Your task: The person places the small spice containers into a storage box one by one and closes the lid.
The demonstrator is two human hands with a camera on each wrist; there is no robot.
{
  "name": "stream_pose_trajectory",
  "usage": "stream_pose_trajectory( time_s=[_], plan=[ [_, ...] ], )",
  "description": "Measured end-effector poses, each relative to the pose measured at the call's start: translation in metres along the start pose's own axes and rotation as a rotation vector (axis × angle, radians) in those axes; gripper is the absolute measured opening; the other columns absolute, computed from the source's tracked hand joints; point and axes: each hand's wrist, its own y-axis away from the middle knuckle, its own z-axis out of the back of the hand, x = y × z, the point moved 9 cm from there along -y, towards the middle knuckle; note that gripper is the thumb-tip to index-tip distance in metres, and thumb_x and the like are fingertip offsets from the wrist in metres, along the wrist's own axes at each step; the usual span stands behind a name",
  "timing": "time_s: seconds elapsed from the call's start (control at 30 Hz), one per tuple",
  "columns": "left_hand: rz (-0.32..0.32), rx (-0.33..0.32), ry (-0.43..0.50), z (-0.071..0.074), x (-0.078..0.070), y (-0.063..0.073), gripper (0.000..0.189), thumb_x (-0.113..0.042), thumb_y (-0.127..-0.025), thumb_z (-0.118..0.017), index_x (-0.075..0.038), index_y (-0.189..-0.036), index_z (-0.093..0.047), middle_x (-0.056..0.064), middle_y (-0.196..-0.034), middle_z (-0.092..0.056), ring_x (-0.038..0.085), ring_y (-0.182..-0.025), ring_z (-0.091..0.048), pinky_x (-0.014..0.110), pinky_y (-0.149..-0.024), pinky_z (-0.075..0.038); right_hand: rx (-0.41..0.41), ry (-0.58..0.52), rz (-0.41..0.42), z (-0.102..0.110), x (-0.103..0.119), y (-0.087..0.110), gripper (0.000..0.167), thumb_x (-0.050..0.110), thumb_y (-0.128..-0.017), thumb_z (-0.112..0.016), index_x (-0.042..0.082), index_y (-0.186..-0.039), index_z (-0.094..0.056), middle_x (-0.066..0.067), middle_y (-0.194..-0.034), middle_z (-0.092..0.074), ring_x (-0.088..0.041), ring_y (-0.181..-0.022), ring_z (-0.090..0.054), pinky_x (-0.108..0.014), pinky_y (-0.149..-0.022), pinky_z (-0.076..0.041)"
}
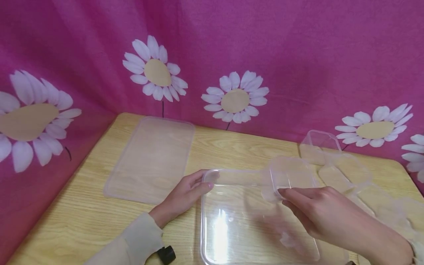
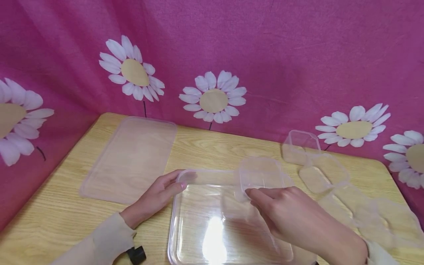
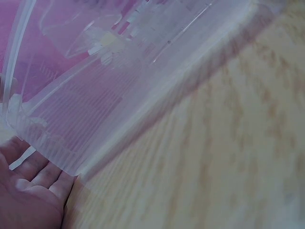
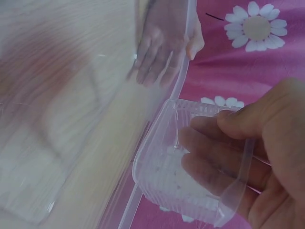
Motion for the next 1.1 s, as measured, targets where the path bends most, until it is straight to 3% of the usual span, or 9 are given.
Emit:
stream_pose_trajectory(
  time_s=[0.27, 0.5, 0.73, 0.87, 1.03, 1.1],
  plan=[
    [-0.014, -0.008, -0.014, 0.000, -0.002, 0.002, 0.045, -0.027, -0.107, -0.054, -0.009, -0.148, -0.053, 0.016, -0.149, -0.058, 0.032, -0.137, -0.055, 0.048, -0.117, -0.045, -0.082, -0.129, 0.105, -0.007, 0.010, -0.024, 0.042, 0.030, -0.110, -0.034, 0.011, -0.102, -0.070, 0.018, -0.074, -0.060, 0.008, -0.060, -0.050, -0.015, -0.055, -0.049],
    [-0.028, -0.010, -0.016, -0.002, -0.005, 0.001, 0.042, -0.033, -0.110, -0.048, -0.014, -0.147, -0.056, 0.007, -0.150, -0.060, 0.026, -0.143, -0.053, 0.050, -0.123, -0.039, -0.083, -0.131, 0.120, -0.015, 0.022, -0.039, 0.043, 0.027, -0.107, -0.032, 0.011, -0.098, -0.070, 0.018, -0.074, -0.064, 0.010, -0.058, -0.048, -0.013, -0.056, -0.050],
    [-0.054, -0.007, -0.036, -0.002, -0.006, 0.001, 0.041, -0.033, -0.112, -0.044, -0.014, -0.147, -0.056, 0.007, -0.152, -0.059, 0.027, -0.141, -0.055, 0.049, -0.124, -0.038, -0.115, -0.187, 0.205, -0.016, 0.039, -0.047, 0.033, 0.023, -0.105, -0.038, 0.011, -0.101, -0.068, 0.019, -0.072, -0.061, 0.008, -0.054, -0.042, -0.007, -0.052, -0.040],
    [-0.041, 0.000, -0.029, -0.001, -0.005, 0.000, 0.041, -0.034, -0.112, -0.044, -0.016, -0.147, -0.055, 0.006, -0.153, -0.058, 0.026, -0.143, -0.054, 0.049, -0.124, -0.038, -0.075, -0.193, 0.203, -0.023, 0.041, -0.052, 0.034, 0.026, -0.106, -0.037, 0.013, -0.102, -0.068, 0.020, -0.075, -0.063, 0.008, -0.054, -0.044, -0.008, -0.052, -0.040],
    [-0.032, -0.006, -0.042, 0.000, -0.004, 0.000, 0.041, -0.036, -0.112, -0.043, -0.019, -0.147, -0.056, 0.003, -0.150, -0.060, 0.024, -0.142, -0.054, 0.048, -0.123, -0.038, -0.001, -0.216, 0.237, -0.036, 0.044, -0.059, 0.006, 0.012, -0.097, -0.060, 0.015, -0.099, -0.064, 0.018, -0.071, -0.057, 0.007, -0.058, -0.044, -0.010, -0.053, -0.041],
    [-0.033, -0.009, -0.039, 0.001, -0.003, 0.000, 0.040, -0.036, -0.112, -0.043, -0.020, -0.146, -0.057, 0.003, -0.148, -0.062, 0.023, -0.142, -0.054, 0.047, -0.122, -0.039, 0.036, -0.225, 0.254, -0.042, 0.047, -0.062, 0.014, 0.008, -0.089, -0.069, 0.017, -0.095, -0.060, 0.017, -0.068, -0.051, 0.007, -0.058, -0.039, -0.010, -0.053, -0.038]
  ],
)
